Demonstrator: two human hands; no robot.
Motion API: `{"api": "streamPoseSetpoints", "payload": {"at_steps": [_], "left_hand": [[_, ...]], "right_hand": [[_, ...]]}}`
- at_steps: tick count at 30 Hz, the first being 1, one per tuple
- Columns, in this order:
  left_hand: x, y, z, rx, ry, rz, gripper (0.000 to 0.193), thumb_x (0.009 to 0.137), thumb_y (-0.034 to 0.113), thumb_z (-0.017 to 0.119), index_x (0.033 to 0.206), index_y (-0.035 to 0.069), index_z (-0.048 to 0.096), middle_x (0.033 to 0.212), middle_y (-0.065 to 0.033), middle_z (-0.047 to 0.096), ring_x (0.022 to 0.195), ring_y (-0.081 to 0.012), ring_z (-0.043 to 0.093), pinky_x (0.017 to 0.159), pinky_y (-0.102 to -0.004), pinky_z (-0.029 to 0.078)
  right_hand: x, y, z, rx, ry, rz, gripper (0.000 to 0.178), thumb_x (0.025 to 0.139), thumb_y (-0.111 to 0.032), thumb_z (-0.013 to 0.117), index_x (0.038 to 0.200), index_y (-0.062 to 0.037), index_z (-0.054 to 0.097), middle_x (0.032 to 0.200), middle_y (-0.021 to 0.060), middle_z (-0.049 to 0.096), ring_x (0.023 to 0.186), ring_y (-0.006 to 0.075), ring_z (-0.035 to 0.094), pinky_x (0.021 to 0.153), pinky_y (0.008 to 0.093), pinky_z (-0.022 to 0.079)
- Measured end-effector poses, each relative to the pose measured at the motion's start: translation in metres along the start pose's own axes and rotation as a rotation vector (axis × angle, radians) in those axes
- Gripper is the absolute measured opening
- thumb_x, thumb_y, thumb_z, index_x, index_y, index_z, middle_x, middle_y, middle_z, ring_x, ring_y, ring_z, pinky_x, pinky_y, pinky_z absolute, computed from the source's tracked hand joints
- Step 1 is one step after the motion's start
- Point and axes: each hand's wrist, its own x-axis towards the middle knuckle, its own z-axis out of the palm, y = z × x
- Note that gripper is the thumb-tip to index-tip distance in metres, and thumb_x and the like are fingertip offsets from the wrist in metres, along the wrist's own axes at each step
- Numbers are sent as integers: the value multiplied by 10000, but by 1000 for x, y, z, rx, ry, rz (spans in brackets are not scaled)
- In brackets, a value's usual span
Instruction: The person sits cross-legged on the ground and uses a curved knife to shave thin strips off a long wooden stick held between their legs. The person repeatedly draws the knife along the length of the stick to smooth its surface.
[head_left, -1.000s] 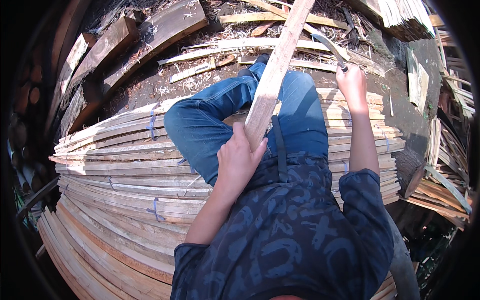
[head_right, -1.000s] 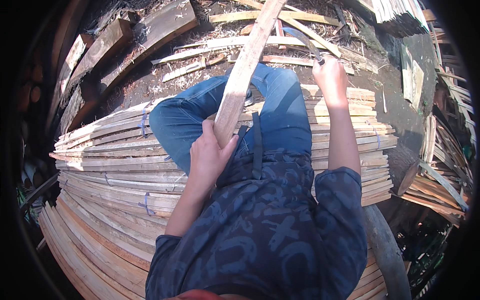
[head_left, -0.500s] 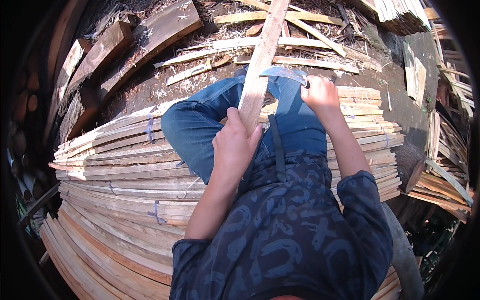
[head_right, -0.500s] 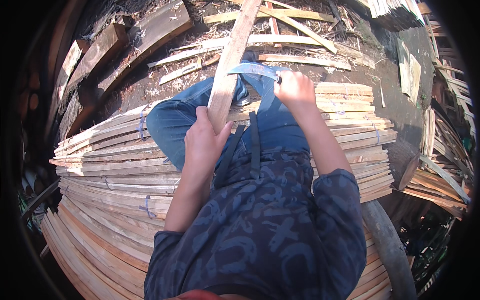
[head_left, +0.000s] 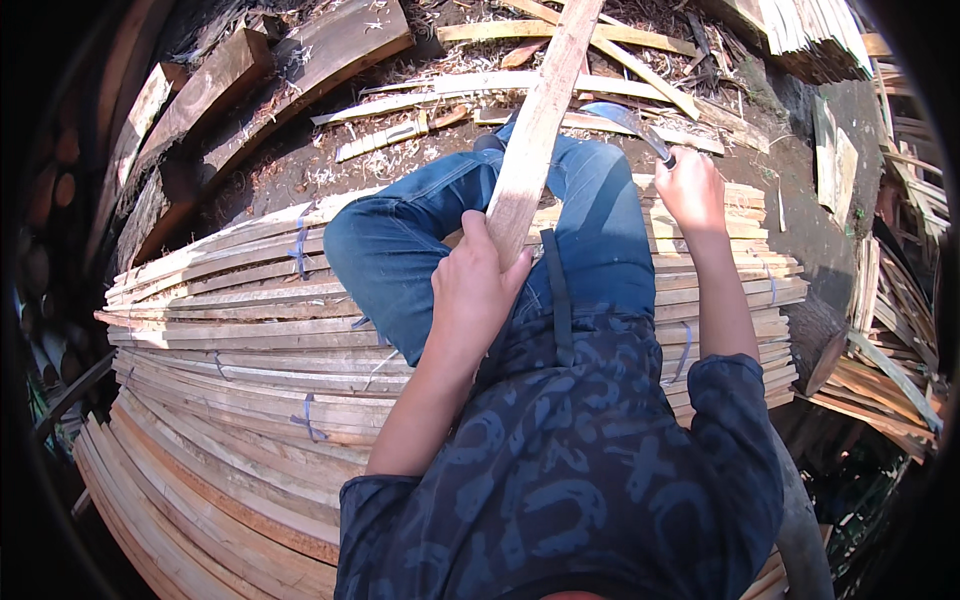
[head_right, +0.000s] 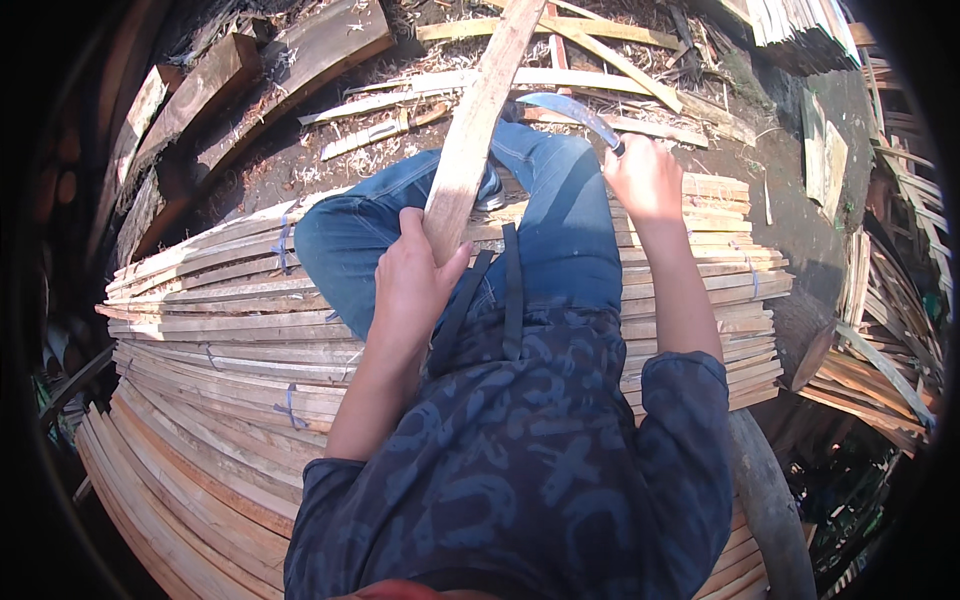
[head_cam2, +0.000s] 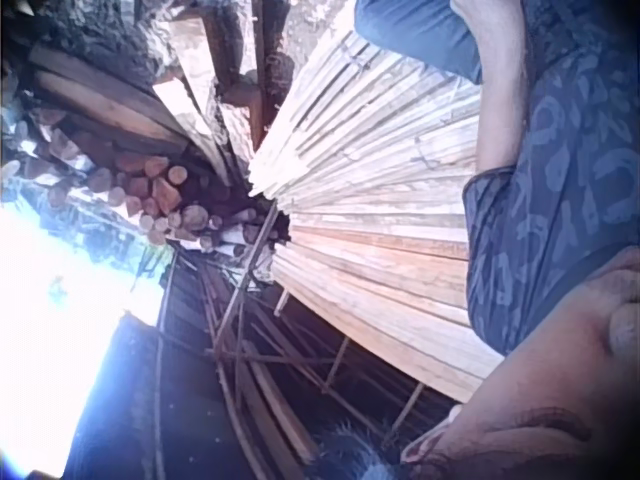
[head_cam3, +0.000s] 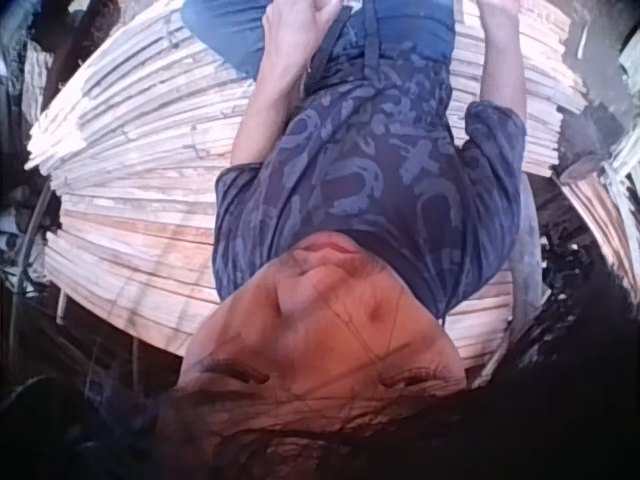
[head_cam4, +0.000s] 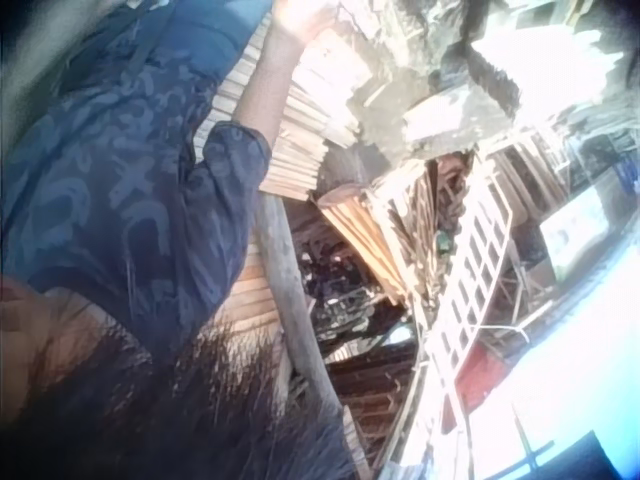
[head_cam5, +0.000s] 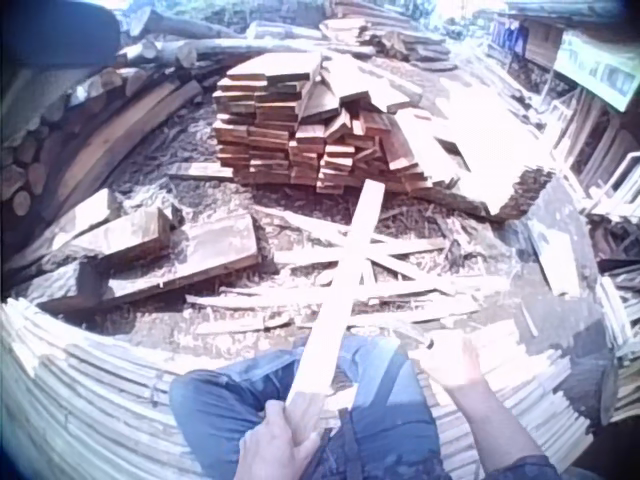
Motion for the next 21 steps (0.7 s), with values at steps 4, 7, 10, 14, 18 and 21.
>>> {"api": "streamPoseSetpoints", "payload": {"at_steps": [4,7,10,14,18,21], "left_hand": [[12,3,-10,24,-2,-67,533,836,318,738,1123,-22,443,867,-299,660,862,-479,651,735,-521,506],[8,5,-9,42,17,-7,490,849,307,728,1069,-11,426,841,-286,661,814,-478,656,693,-530,515],[9,7,-7,49,32,26,459,852,286,725,1022,-3,412,830,-275,658,787,-476,658,668,-533,521],[9,9,-1,38,-4,20,440,847,257,728,995,-3,404,840,-262,653,785,-470,658,663,-530,522],[10,8,-1,39,18,32,429,850,239,721,998,-9,405,844,-265,653,784,-467,659,660,-527,526],[7,6,6,39,-32,31,428,854,240,716,1010,-14,408,846,-265,653,775,-465,661,653,-523,528]], "right_hand": [[-26,-33,10,130,-16,-106,183,797,-209,712,903,-60,712,720,184,673,692,377,675,663,473,555],[-21,-40,12,180,-28,-141,196,796,-224,713,892,-53,708,736,192,675,709,395,674,670,474,557],[-15,-40,15,111,-19,-85,204,796,-223,710,896,-45,706,772,202,681,738,407,674,687,484,556],[-3,-31,33,106,-3,-76,214,802,-227,703,911,-43,707,804,216,684,783,409,678,719,489,555],[8,-31,39,122,1,-77,225,807,-239,695,909,-38,709,829,222,689,821,409,679,750,483,553],[37,-22,45,81,24,83,243,823,-259,682,901,-31,711,867,227,695,856,410,679,774,483,549]]}}
